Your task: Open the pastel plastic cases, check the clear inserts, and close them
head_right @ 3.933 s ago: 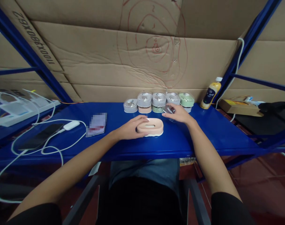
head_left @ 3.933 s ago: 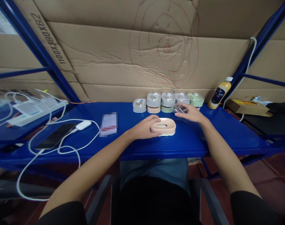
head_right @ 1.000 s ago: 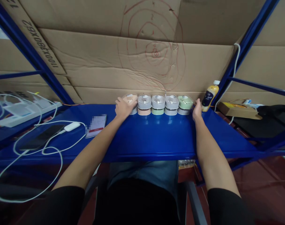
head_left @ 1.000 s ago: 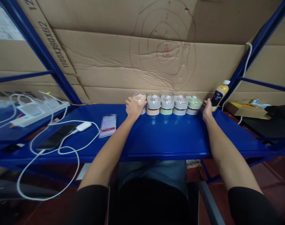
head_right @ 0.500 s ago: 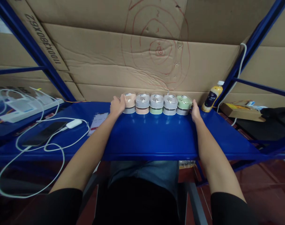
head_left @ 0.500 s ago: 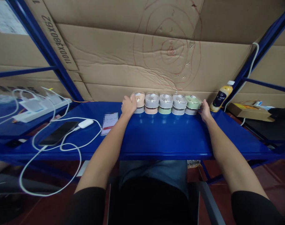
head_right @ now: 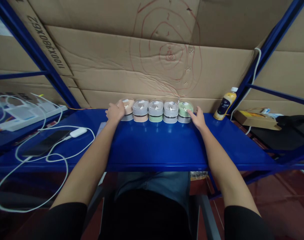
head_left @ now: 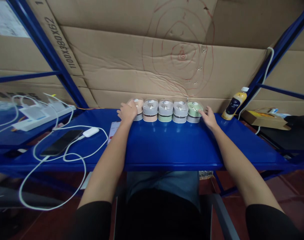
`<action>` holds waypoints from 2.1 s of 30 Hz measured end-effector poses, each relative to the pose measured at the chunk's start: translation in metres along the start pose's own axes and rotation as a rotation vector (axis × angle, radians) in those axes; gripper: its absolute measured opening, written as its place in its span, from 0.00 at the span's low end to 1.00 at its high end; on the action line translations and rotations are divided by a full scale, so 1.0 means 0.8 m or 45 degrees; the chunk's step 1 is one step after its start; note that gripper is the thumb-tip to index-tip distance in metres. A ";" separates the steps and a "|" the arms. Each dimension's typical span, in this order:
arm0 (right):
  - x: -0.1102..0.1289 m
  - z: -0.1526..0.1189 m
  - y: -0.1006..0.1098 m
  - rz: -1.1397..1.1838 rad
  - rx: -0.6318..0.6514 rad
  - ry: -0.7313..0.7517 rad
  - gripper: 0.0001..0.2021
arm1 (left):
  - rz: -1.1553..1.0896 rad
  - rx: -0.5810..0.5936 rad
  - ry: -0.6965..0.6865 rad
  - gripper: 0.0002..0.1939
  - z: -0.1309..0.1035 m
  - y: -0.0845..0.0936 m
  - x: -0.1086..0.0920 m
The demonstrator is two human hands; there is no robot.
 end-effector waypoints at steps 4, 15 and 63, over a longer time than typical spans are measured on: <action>0.029 -0.011 -0.006 -0.350 -0.031 0.195 0.67 | 0.048 -0.137 -0.083 0.32 -0.021 0.006 -0.016; 0.050 -0.020 -0.029 -0.409 -0.050 0.147 0.47 | -0.259 -0.195 -1.305 0.15 -0.155 0.022 -0.094; 0.156 -0.132 -0.113 -0.126 1.022 0.562 0.47 | -0.360 0.888 -1.442 0.71 -0.180 -0.068 -0.058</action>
Point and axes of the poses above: each hand's wrist, its own z-axis towards the middle knuckle, its own y-axis out of the back of the hand, x = y × z, the point moved 5 cm from there along z, towards the middle knuckle, and after that the axes turned 9 degrees about z, right-handed, at the moved point
